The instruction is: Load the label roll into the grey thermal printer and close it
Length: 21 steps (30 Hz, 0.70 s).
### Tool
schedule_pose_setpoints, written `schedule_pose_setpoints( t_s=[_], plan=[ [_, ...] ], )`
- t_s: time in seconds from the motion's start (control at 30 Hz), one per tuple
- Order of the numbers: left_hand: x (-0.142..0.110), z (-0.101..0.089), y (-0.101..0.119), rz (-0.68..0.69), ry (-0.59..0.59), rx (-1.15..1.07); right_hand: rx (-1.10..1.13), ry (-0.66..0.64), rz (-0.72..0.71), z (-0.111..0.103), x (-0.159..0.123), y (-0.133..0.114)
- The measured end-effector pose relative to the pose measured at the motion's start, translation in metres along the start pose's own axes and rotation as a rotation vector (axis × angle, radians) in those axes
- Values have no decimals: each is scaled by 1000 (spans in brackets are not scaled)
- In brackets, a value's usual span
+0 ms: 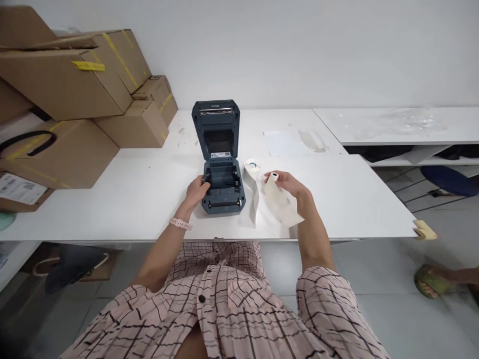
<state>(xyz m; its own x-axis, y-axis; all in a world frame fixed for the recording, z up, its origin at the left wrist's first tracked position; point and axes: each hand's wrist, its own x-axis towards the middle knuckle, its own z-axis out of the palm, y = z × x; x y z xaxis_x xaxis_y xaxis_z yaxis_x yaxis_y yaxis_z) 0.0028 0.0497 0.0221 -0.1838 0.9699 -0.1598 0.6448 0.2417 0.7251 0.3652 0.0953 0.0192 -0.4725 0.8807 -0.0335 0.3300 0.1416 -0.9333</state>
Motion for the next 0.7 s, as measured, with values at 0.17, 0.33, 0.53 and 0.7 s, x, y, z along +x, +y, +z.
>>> schedule_pose_setpoints(
  t_s=[0.17,0.33,0.53,0.7],
  plan=[
    [2,2,-4,21,7,-22,22,-101,-188,27,15,-93],
    [8,8,-11,5,17,-77,-617,-272,-303,86,76,-133],
    [14,16,-20,32,37,-153,-1000,-378,-140,127,113,-114],
    [15,18,-21,29,38,-176,-939,-372,-225,127,100,-102]
  ],
)
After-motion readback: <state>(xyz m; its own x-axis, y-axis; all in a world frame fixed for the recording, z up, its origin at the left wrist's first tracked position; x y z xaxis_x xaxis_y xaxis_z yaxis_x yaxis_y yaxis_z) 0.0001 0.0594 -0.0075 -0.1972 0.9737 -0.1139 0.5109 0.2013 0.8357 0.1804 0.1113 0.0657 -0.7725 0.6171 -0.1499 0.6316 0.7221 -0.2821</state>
